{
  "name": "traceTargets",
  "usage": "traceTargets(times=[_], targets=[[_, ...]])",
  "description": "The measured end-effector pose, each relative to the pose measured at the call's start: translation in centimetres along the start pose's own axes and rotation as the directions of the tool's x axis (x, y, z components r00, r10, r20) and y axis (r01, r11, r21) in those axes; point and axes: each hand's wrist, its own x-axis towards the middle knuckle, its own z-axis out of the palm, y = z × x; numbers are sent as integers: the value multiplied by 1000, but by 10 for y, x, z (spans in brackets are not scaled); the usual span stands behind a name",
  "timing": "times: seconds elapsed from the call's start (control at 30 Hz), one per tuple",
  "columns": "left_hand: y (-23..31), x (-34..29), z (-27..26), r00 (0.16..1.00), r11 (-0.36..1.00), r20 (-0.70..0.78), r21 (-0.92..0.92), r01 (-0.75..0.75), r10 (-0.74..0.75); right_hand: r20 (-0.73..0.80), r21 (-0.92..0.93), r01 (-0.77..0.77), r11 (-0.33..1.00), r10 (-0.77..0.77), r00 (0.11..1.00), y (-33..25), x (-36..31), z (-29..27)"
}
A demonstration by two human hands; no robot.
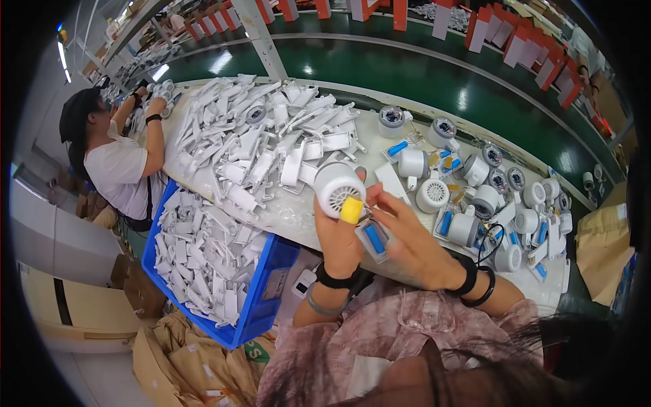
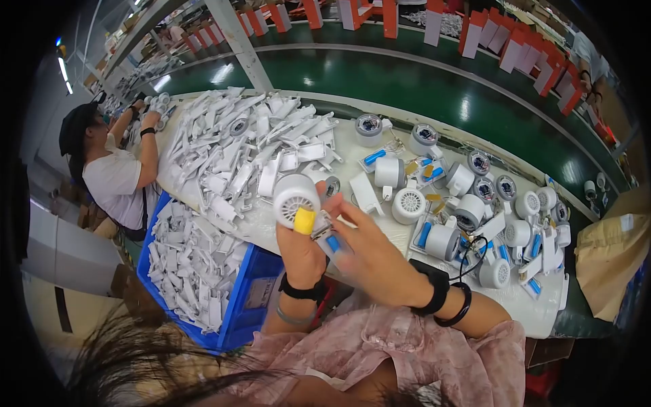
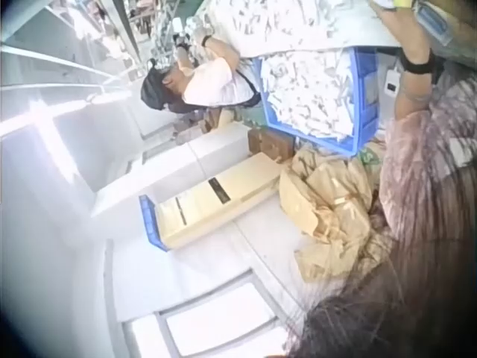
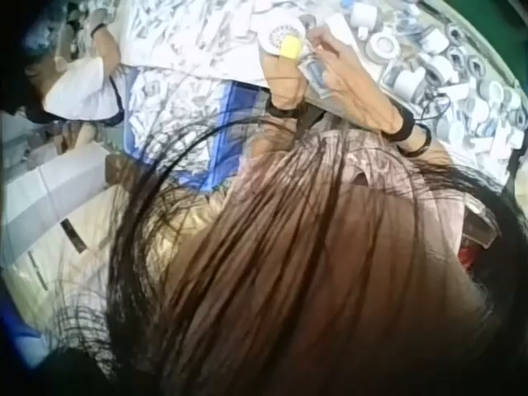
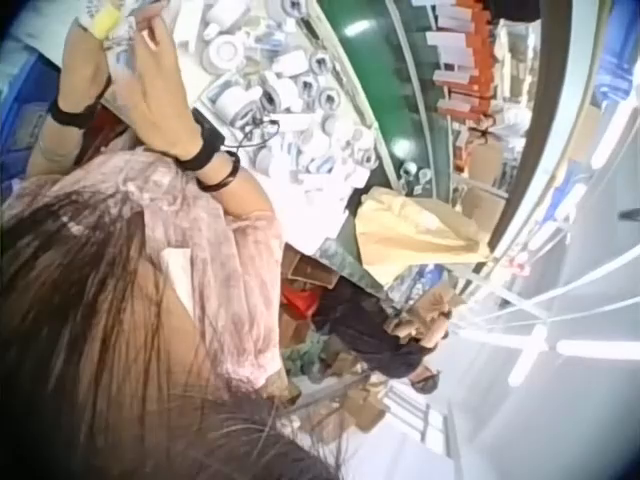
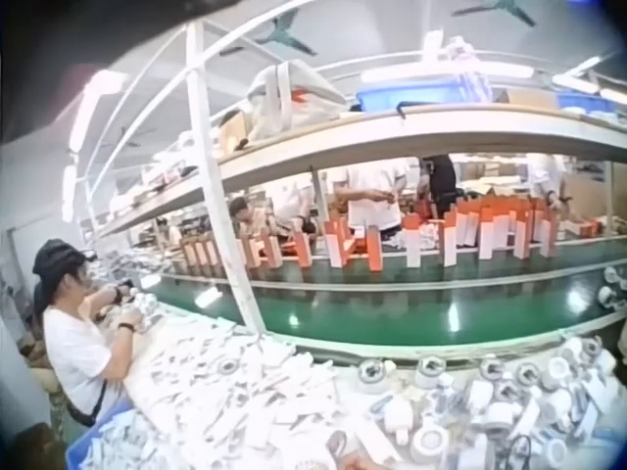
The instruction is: Assembling small electronic components and plastic casings on a factory production line.
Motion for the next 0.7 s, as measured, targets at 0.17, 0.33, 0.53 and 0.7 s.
traceTargets(times=[0.17,0.33,0.53,0.7], targets=[[12,-10,-9,984,986,-131,123,-109,125,95,-523,147,839,-114,989,-7,7,21],[25,-15,-39,967,971,-197,204,-123,164,183,-650,236,722,-152,971,-11,33,18],[48,-20,-63,925,966,-280,100,-239,257,84,-694,108,712,-68,994,33,118,-26],[53,-22,-56,920,982,-345,77,-170,187,18,-710,86,699,-105,994,94,174,-6]])
